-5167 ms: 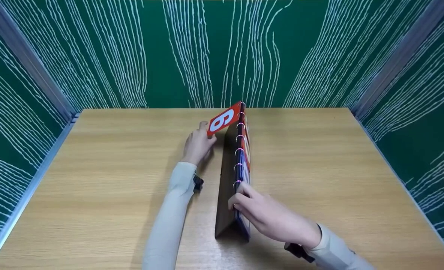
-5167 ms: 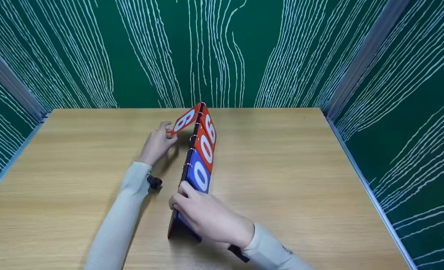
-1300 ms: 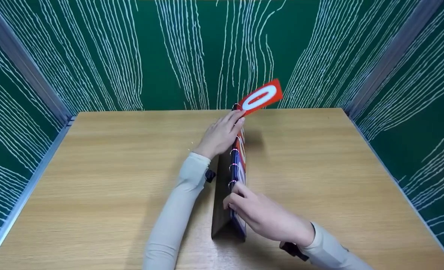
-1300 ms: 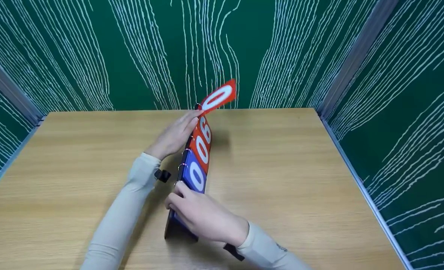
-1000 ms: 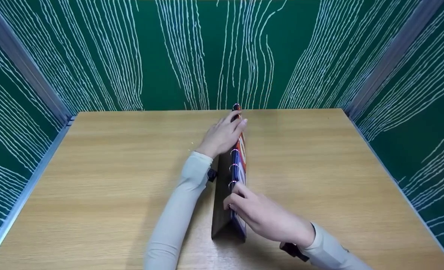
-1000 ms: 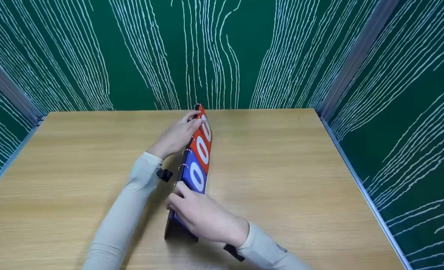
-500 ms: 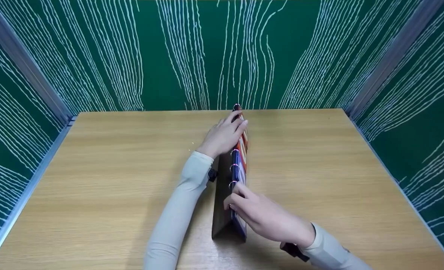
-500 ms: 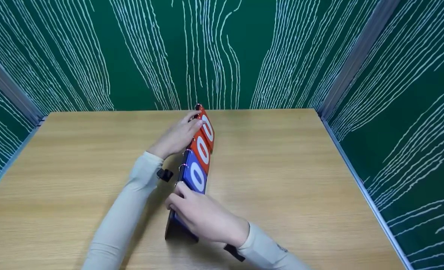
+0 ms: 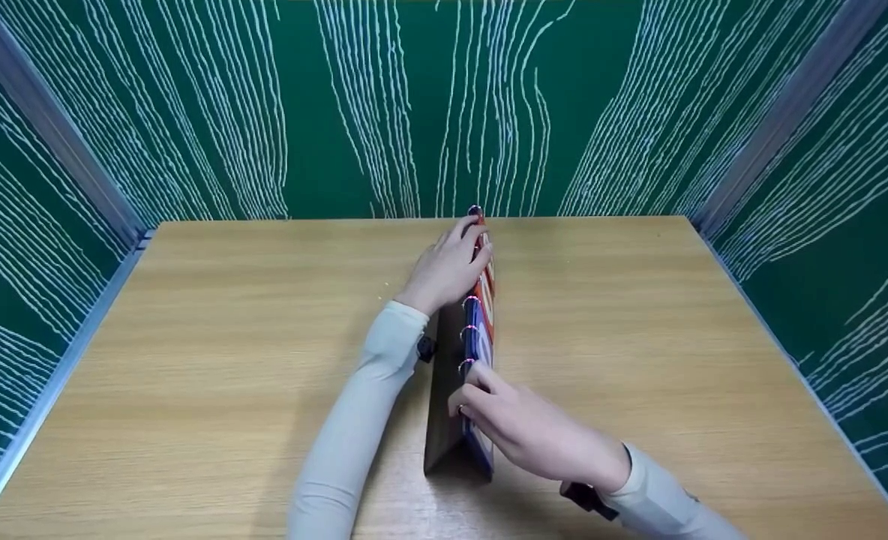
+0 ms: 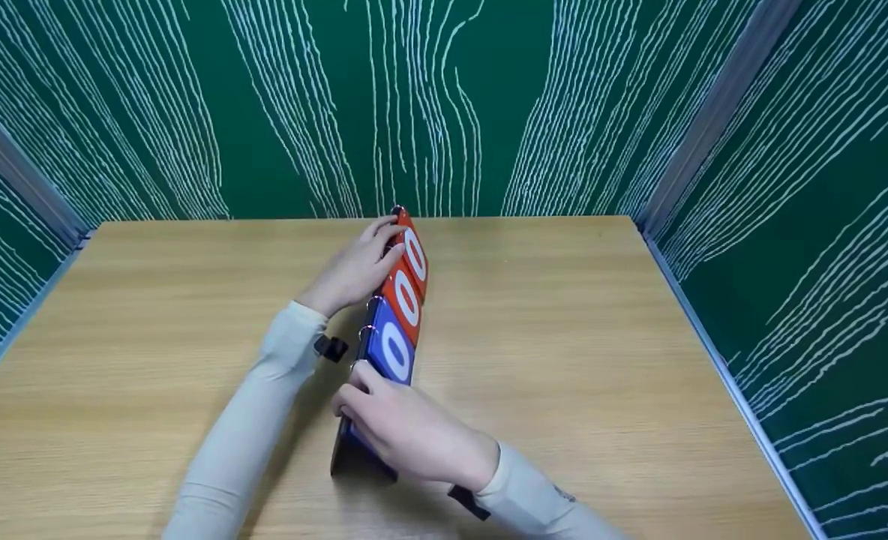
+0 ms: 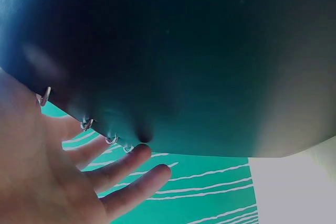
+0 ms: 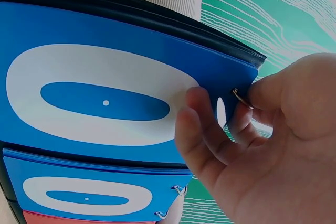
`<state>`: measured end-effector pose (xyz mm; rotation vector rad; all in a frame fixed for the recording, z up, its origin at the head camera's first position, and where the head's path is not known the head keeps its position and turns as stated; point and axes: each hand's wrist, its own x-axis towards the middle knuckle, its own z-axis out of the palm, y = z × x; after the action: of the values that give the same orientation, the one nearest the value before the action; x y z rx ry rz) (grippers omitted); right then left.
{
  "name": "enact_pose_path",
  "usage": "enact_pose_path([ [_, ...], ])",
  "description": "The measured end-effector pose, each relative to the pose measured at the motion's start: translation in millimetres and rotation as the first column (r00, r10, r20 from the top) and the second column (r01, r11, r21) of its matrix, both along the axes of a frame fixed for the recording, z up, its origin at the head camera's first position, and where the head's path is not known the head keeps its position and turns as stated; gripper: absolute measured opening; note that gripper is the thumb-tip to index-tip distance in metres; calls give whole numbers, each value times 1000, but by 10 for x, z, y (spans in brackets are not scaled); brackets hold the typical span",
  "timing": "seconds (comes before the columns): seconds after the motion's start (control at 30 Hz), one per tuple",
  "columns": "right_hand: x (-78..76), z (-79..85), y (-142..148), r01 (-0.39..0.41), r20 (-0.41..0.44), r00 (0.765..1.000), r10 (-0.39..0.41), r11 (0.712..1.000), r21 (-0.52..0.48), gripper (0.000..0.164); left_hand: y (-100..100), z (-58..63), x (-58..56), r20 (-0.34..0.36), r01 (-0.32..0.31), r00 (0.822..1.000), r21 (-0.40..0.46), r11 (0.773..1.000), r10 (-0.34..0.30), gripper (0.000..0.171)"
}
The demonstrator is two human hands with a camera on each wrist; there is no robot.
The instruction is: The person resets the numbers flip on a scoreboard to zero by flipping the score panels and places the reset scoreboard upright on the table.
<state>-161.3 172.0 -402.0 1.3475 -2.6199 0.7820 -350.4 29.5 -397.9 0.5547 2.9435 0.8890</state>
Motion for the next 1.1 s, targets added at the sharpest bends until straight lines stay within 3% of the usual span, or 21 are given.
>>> enact_pose_path([
  [0.23, -4, 1, 1, 9, 11, 1000, -9, 1000, 12, 16, 6, 25, 8, -72, -26, 997, -12, 1000, 25, 48],
  [0.6, -15, 3, -2, -10, -6, 1000, 10, 1000, 1, 15, 3, 51, 33, -82, -51, 995, -33, 998, 48, 46],
  [0.83, 14, -5, 6, -6, 29, 1000, 6, 1000, -3, 15, -44, 63, 104, -131, -46, 990, -9, 999, 45, 42],
  [0.97, -8, 12, 20, -2, 49, 999, 2, 1000, 5, 16, -121, 117, 149, -202, -58, 978, 12, 998, 59, 38],
  [1.1, -22, 33, 62, -9, 67, 998, 11, 999, -33, 14, -235, 192, 229, -212, -69, 975, 10, 998, 70, 38],
])
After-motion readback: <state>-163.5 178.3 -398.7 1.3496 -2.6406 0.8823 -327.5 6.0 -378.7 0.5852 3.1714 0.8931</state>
